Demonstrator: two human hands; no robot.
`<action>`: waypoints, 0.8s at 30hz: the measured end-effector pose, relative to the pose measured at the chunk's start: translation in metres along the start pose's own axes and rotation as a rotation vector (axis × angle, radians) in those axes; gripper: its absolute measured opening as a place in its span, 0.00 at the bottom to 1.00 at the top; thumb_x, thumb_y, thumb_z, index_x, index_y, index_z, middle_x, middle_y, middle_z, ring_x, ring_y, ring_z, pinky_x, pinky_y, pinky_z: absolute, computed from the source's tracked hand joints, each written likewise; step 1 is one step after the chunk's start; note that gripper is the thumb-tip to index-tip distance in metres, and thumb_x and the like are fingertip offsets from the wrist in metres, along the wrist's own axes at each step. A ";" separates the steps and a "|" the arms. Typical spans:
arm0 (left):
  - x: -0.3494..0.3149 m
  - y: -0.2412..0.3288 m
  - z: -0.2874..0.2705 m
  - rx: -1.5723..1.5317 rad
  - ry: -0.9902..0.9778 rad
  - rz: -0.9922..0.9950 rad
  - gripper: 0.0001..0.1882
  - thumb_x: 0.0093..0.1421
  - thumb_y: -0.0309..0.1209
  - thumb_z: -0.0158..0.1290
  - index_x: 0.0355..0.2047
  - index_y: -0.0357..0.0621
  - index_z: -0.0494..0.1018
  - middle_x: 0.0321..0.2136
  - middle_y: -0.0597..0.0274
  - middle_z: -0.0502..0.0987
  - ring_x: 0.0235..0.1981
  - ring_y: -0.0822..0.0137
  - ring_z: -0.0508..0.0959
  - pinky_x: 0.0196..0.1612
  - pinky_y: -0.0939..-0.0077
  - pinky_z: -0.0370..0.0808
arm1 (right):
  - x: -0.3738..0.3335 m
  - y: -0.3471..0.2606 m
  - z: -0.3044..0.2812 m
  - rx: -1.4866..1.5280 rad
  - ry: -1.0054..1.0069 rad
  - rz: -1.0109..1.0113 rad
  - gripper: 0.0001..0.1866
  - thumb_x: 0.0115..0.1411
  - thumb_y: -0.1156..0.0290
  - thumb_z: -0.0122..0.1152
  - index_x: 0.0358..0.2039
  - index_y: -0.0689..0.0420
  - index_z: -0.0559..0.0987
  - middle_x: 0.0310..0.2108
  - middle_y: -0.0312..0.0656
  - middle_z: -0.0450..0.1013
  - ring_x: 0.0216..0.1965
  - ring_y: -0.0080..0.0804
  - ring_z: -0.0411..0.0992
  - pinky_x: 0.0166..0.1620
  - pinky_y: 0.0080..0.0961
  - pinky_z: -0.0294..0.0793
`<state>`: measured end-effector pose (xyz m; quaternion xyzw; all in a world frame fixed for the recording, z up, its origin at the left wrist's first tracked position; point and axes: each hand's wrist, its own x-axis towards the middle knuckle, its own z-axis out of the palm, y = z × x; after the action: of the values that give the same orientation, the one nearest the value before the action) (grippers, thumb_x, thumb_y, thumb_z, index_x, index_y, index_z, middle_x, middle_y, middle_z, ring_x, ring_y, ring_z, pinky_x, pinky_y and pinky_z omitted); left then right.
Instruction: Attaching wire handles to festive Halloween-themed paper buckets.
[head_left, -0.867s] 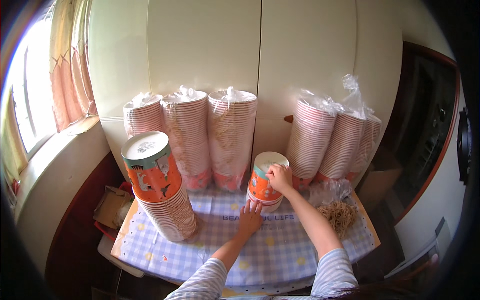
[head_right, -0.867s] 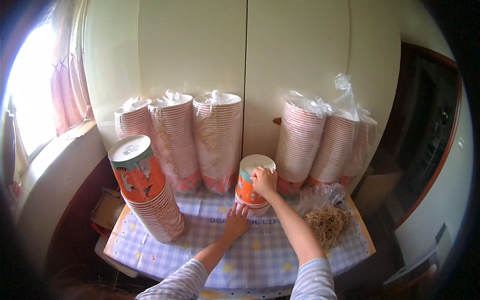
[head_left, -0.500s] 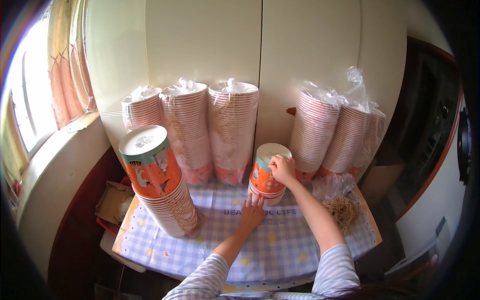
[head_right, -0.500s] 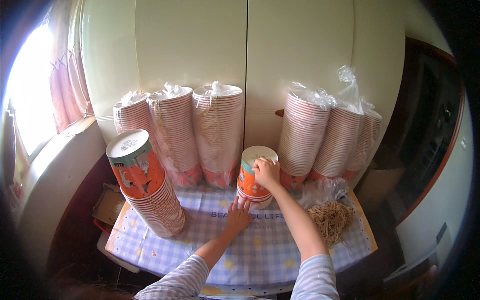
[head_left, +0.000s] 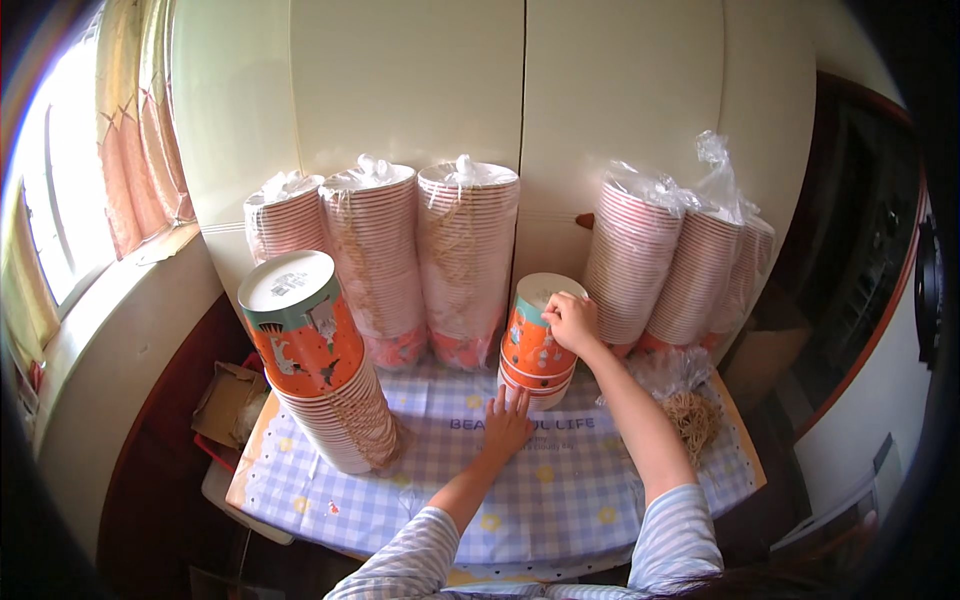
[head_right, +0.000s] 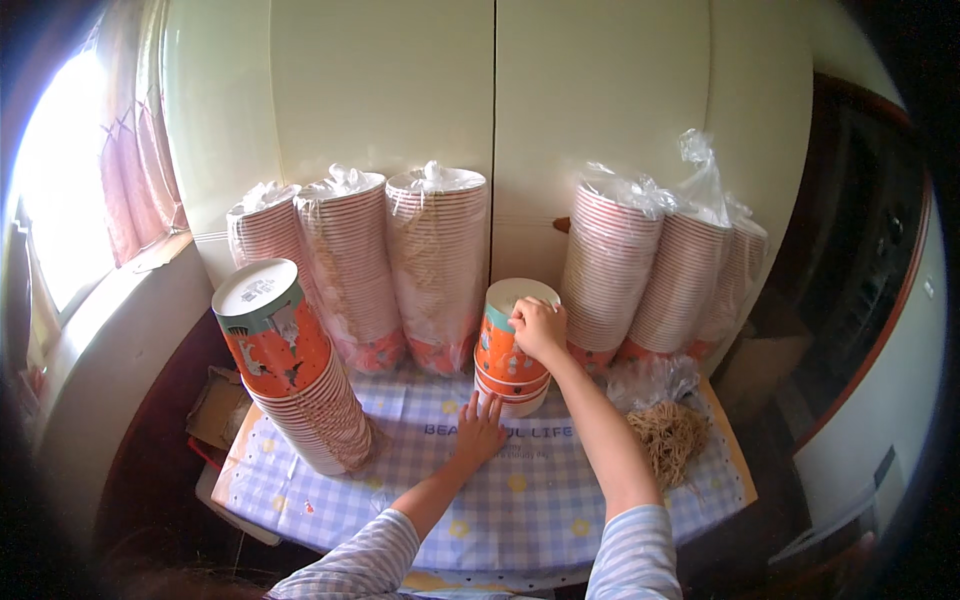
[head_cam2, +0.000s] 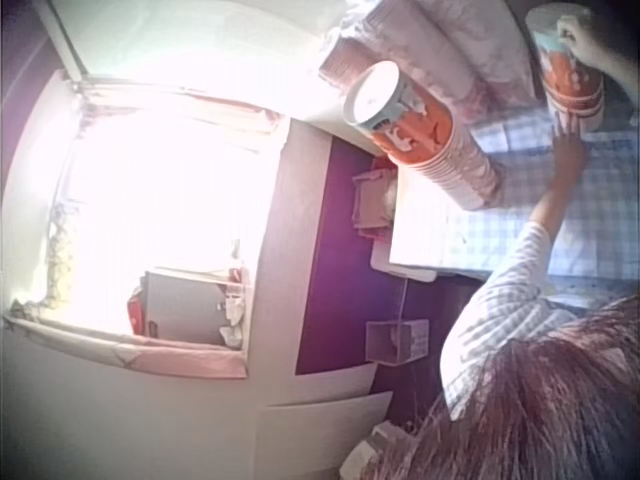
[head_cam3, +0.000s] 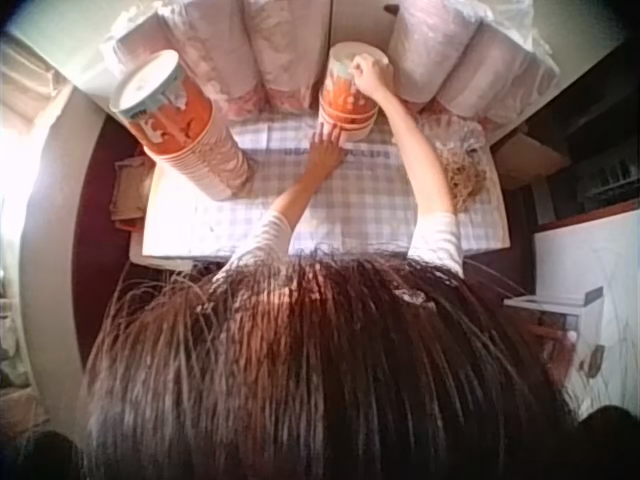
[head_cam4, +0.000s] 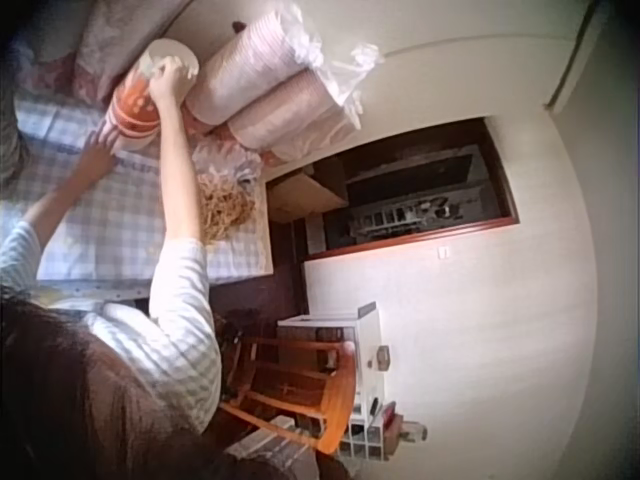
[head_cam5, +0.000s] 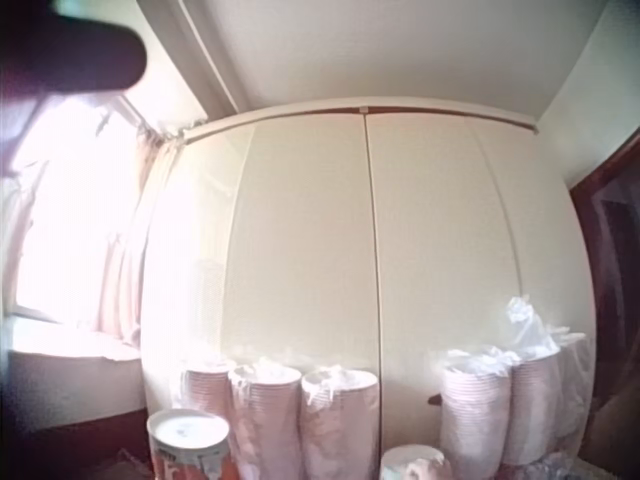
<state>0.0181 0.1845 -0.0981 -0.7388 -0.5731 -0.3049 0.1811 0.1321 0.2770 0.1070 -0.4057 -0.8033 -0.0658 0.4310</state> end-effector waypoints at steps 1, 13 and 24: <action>-0.001 -0.001 0.001 0.001 -0.002 -0.001 0.33 0.44 0.39 0.49 0.53 0.45 0.60 0.54 0.56 0.59 0.56 0.51 0.56 0.51 0.54 0.57 | 0.005 -0.001 -0.003 0.025 0.012 0.002 0.08 0.41 0.71 0.62 0.16 0.57 0.71 0.20 0.38 0.70 0.25 0.35 0.70 0.29 0.32 0.66; 0.006 0.006 -0.001 -0.050 -0.124 -0.079 0.38 0.44 0.37 0.51 0.57 0.48 0.53 0.57 0.61 0.55 0.56 0.54 0.58 0.50 0.53 0.60 | -0.020 -0.022 -0.102 0.650 0.363 0.197 0.07 0.50 0.74 0.58 0.23 0.62 0.70 0.23 0.37 0.69 0.28 0.23 0.67 0.33 0.19 0.65; -0.038 -0.032 -0.015 -1.480 -0.187 -0.731 0.14 0.60 0.33 0.40 0.39 0.39 0.71 0.31 0.61 0.76 0.34 0.66 0.75 0.42 0.74 0.68 | -0.219 -0.021 -0.025 0.954 0.443 0.633 0.08 0.55 0.68 0.56 0.28 0.58 0.70 0.31 0.33 0.67 0.33 0.18 0.62 0.39 0.16 0.61</action>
<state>-0.0224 0.1563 -0.1139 -0.4564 -0.4409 -0.5801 -0.5106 0.1984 0.1216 -0.0355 -0.3635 -0.4760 0.3494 0.7206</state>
